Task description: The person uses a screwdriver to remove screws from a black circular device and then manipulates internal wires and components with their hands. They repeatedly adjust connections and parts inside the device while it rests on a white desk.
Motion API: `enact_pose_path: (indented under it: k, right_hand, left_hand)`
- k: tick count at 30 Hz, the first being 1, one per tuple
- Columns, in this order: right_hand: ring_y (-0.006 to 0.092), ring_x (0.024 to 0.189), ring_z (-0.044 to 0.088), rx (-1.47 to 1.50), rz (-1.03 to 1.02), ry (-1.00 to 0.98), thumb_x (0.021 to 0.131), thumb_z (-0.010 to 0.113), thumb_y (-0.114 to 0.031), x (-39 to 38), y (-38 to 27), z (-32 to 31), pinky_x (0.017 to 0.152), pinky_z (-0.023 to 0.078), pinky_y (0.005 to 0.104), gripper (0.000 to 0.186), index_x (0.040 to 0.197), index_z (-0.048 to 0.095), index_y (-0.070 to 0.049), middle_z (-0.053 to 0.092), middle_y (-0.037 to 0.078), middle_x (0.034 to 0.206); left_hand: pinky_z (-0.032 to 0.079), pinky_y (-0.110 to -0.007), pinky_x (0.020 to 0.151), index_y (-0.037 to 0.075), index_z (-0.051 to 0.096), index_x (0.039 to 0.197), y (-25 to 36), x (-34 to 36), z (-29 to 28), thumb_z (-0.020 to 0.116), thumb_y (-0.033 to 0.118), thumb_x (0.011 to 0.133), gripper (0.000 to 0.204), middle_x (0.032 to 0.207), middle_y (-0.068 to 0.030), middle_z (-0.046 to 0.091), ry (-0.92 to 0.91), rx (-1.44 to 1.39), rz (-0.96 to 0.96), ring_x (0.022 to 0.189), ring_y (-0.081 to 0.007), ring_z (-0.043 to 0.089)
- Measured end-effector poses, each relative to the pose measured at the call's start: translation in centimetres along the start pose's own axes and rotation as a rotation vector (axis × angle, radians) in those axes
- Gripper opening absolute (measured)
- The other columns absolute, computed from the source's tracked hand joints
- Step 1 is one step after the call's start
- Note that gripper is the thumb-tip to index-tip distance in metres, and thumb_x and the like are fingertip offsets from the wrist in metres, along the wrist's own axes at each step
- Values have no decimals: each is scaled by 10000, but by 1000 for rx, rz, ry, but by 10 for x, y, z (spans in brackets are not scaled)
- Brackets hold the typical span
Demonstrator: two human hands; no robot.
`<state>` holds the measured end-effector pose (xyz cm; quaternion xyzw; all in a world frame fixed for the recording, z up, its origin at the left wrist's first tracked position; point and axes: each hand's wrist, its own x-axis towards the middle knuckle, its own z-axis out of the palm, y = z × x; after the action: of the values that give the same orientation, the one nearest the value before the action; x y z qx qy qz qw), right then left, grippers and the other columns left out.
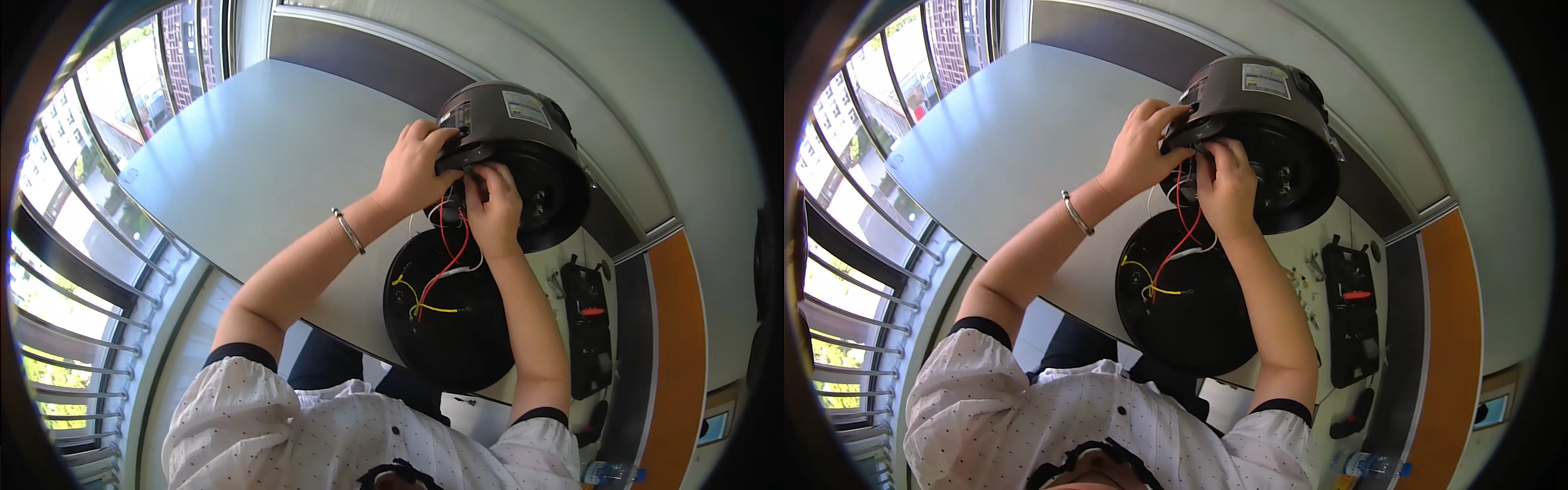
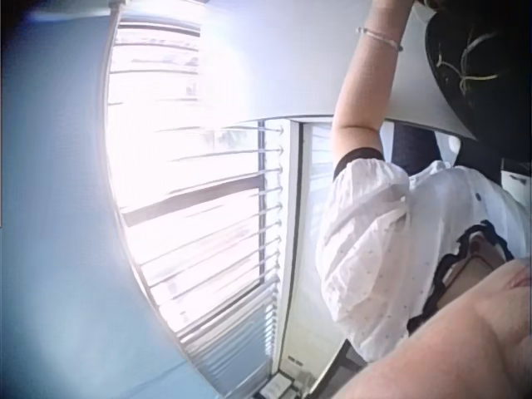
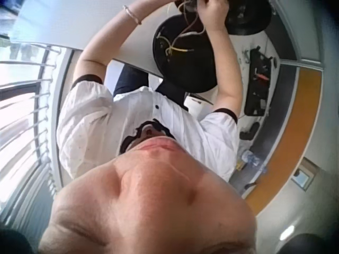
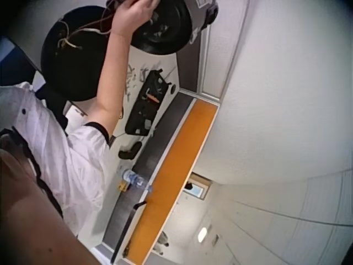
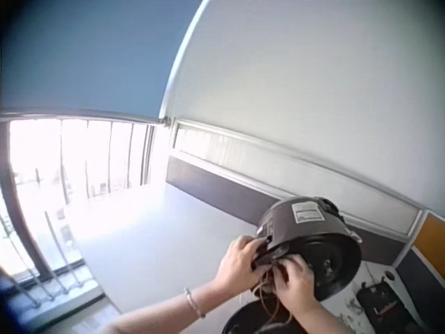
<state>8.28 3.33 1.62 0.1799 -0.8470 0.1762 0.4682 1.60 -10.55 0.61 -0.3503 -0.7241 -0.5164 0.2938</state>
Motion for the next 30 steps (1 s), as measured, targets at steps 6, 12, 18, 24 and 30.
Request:
enact_pose_path:
  k: [6,12,18,24,30]
  right_hand:
    - [291,691,604,3,19,-37,733,633,14,1,0,-1,609,500,343,169,894,581,14,586,129,883]
    - [236,708,604,129,26,-70,719,642,34,-3,0,-8,603,504,324,299,1004,552,27,545,120,993]
    - [254,745,599,-83,41,-47,686,691,-47,-11,6,-21,624,504,343,356,1018,566,-21,520,92,1003]
    - [241,754,604,-182,80,-48,681,705,-92,-17,17,-19,615,511,339,332,987,581,-48,523,72,959]
    - [210,760,613,-158,81,-62,710,695,-110,-28,22,-39,612,524,315,296,985,596,-67,536,55,979]
  left_hand:
    - [416,-366,910,19,591,1024,-8,6,-2,767,154,580,495,1059,-133,528,-50,-98,-54,1047,-313,484]
    - [438,-356,875,14,598,996,-15,8,2,790,162,574,486,1002,-118,584,-26,-106,-68,1007,-293,518]
    - [541,-280,690,14,592,984,-11,9,1,791,113,593,449,997,-78,545,-64,-141,-108,954,-197,531]
    - [547,-287,663,17,599,958,-9,9,2,789,89,584,425,969,-65,541,-58,-100,-81,881,-175,519]
    - [451,-293,767,3,633,968,-9,9,2,788,115,606,409,891,-63,613,-28,0,-25,803,-159,545]
